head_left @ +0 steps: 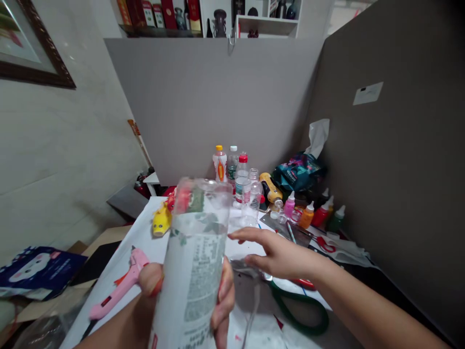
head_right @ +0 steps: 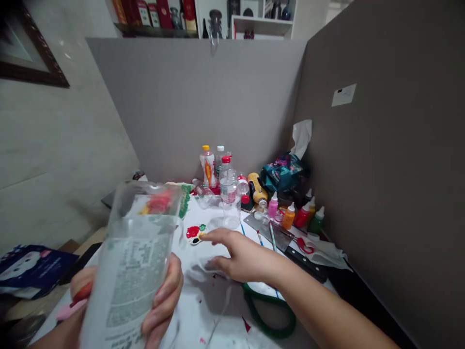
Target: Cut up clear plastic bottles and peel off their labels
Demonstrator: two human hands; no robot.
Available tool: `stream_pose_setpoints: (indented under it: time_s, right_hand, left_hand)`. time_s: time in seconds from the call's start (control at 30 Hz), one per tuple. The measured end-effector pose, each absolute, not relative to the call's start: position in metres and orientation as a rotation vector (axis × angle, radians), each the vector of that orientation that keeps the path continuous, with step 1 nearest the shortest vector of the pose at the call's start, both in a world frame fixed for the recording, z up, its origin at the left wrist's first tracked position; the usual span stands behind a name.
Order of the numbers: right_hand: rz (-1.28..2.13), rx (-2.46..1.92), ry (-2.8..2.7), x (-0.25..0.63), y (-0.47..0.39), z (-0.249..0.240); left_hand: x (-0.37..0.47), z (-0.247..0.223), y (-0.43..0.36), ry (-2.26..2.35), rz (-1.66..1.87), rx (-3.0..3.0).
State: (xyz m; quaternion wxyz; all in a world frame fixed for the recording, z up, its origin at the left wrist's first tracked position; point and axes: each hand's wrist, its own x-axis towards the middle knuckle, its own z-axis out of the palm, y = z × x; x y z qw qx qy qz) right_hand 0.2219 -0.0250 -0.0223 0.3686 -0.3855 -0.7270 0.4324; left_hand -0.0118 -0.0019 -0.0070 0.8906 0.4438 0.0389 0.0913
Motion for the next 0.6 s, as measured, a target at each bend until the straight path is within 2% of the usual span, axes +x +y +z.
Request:
stream_pose_setpoints:
  time_s: [0.03,0.17,0.33,0.4,0.53,0.6]
  right_hand:
    - [1.170,-0.892,-1.859,0.223,-0.027,-0.021]
    - [1.443,-0.383,-1.661,0.216,-0.043,-0.007]
    - [1.488,-0.444,-1.440,0.205,-0.052,-0.003]
    - [1.383,-0.527,-1.412,0.205,-0.051,-0.004]
    - [0.783,-0.914,-1.449,0.197,-0.050,-0.011]
    - [0.651,-1.034,-1.437,0.191,-0.049,-0.016]
  left_hand:
    - [-0.010,-0.013,-0.001,0.043,0.076,0.836]
    - [-0.004,-0.034,-0.001,-0.047,0.047,0.716]
    - [-0.004,-0.022,0.001,0.135,0.109,1.153]
    - [-0.002,-0.014,0.001,0.247,0.271,1.356]
    - [0.011,-0.014,-0.004,0.469,0.572,1.495]
    - [0.017,-0.016,-0.008,0.576,0.649,1.549]
